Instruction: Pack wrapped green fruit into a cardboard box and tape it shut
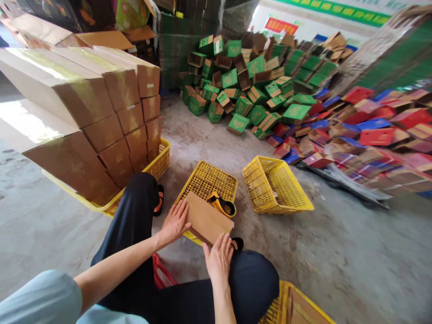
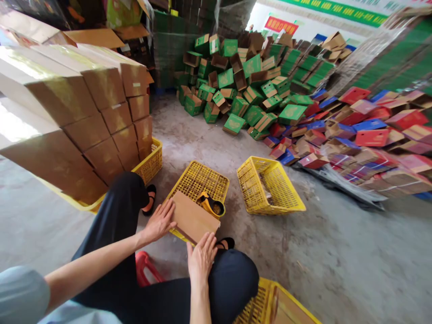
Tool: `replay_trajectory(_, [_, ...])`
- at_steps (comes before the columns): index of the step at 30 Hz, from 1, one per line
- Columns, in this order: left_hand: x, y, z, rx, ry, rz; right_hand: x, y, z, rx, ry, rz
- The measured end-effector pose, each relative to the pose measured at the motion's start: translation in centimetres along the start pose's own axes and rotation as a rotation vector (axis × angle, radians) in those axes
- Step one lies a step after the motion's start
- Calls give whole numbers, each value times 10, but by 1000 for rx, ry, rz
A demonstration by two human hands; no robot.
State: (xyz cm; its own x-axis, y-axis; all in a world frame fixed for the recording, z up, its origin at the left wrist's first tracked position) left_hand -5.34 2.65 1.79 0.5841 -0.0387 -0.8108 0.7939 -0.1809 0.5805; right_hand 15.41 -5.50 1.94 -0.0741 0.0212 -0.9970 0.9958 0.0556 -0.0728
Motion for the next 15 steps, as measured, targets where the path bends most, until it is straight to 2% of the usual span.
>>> replay_trajectory(3, [7,16,7,104,-32,-103,0,-23,-4,-70,-40,-2])
replay_trajectory(9, [29,33,16,182,-136,-170,-2,-46,-16,-210,-75,-82])
replay_trajectory(12, [35,40,15,230,-199,-180,-2,-60,-22,-296,-61,-131])
replay_trajectory(15, [34,44,6,234,-249,-188,0,-66,-25,-308,-54,-158])
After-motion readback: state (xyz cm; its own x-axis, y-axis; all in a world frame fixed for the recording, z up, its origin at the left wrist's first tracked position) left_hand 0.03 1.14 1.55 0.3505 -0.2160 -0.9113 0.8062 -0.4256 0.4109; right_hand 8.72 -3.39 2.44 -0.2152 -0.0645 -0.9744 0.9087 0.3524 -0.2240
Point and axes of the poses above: each hand's wrist, its own z-axis away from the middle knuckle, its own x-axis out of the palm, y = z × x, the point moved 9 cm from there along -z, towards the middle knuckle, and after that the axes turned 12 degrees about -x, right-handed, at the moved point
